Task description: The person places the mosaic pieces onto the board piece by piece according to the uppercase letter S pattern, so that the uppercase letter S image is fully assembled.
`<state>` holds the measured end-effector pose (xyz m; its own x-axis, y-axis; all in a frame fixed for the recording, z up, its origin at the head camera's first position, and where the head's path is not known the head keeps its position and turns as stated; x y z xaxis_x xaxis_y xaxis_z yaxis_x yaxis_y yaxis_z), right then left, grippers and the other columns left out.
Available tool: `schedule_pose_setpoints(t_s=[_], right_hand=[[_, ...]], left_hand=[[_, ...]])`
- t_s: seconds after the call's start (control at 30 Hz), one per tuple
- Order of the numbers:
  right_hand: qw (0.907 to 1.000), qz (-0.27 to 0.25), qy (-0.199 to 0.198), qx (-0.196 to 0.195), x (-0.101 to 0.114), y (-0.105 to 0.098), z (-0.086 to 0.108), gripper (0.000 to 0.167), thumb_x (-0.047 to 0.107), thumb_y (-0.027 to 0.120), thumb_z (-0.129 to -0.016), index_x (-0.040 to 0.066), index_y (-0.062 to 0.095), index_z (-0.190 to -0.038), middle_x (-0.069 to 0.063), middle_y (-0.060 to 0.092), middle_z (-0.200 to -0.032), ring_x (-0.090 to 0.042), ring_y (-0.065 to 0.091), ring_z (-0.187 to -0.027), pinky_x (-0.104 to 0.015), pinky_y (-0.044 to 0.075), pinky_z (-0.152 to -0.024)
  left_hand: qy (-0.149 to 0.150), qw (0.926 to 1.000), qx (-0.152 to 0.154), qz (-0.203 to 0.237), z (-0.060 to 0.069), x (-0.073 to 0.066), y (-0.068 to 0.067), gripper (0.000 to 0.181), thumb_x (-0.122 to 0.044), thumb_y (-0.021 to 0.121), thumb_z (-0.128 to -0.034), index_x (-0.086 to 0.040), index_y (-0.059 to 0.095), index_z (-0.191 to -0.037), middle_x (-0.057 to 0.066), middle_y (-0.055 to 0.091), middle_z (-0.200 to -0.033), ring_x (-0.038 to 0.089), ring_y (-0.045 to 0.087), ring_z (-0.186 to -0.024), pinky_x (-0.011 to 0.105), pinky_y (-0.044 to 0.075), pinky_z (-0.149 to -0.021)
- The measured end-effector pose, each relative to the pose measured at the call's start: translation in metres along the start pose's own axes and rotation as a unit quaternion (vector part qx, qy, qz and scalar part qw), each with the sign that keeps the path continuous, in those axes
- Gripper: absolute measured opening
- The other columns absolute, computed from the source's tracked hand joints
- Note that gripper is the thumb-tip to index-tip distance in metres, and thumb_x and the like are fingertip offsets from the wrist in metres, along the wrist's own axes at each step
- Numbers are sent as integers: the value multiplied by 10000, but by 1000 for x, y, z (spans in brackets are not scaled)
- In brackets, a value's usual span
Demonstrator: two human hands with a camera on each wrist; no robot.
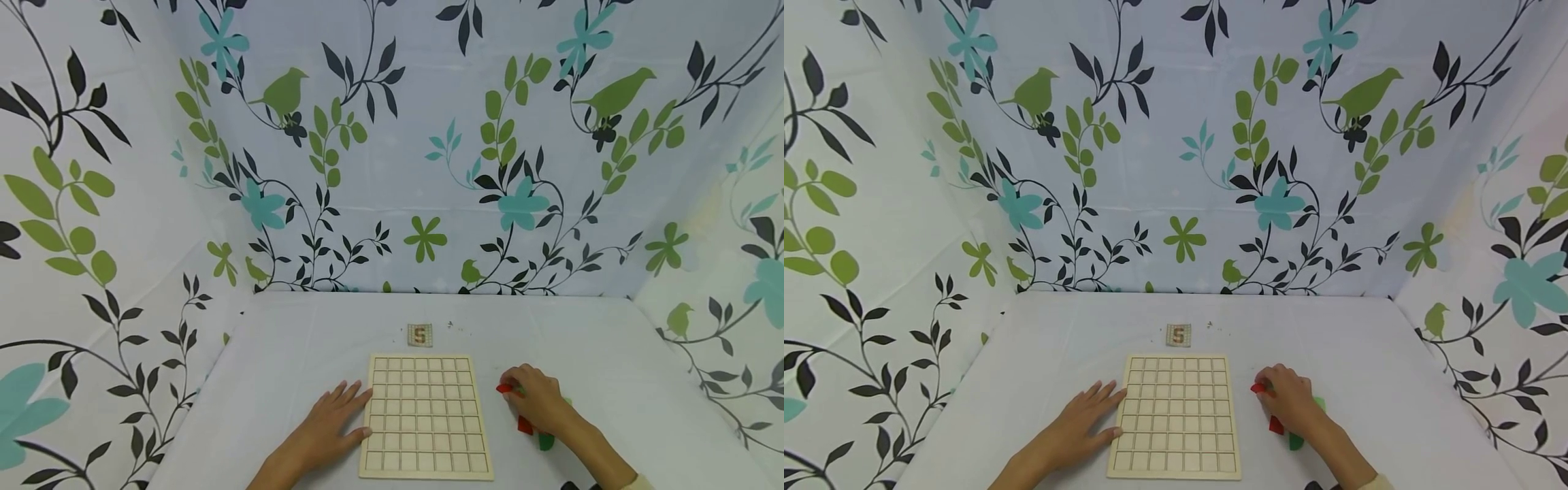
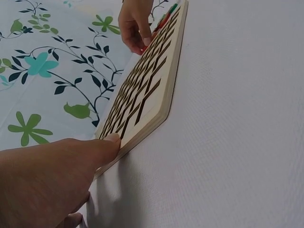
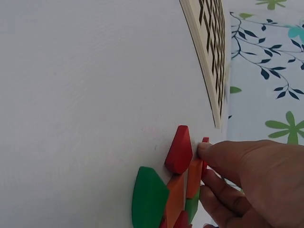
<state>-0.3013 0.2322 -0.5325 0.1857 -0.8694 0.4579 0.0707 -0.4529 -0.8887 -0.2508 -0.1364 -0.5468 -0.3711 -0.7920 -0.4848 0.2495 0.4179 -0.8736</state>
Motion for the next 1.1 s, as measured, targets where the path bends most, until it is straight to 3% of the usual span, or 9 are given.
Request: schedule_pose_setpoints(t_s=[0.17,0.3,0.57,1.1], right_hand=[[9996,135,174,-195,-4,0,-8,202,246,829,-927,137,726,-1064,35,636,-925,-201,622,-939,-503,462,-837],[9995,115,267,-76,-5,2,-10,279,275,843,-914,106,727,-1104,15,634,-950,-191,616,-932,-513,471,-857],[9997,-180,132,83,4,2,-8,261,108,800,-937,59,722,-1182,-17,642,-1017,-175,615,-945,-447,584,-872],[9996,-148,4,-244,17,3,-22,230,69,773,-961,-15,696,-1161,-64,634,-1001,-177,610,-909,-418,620,-879]], left_hand=[[16,10000,-30,-14,-1,1,0,715,-555,606,-1033,-186,437,-1622,158,352,-1700,467,264,-1580,710,213,-1245],[14,10000,21,74,-1,2,2,718,-562,601,-1034,-192,432,-1625,153,344,-1705,461,253,-1586,709,199,-1250],[-36,10000,27,-69,0,4,4,723,-582,593,-1030,-207,430,-1627,141,346,-1707,446,260,-1588,696,213,-1253],[7,10000,-21,-14,0,1,2,704,-562,594,-1038,-201,438,-1623,134,345,-1708,443,258,-1589,694,206,-1256]])
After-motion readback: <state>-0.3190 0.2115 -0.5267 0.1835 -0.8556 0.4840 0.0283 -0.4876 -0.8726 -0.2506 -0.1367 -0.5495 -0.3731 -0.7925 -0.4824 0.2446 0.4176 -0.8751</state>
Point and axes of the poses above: each hand's wrist, its own z-axis away from the middle knuckle, its own y-axis out of the palm, x = y × z, the point moved 10 cm from there along -z, towards the middle knuckle
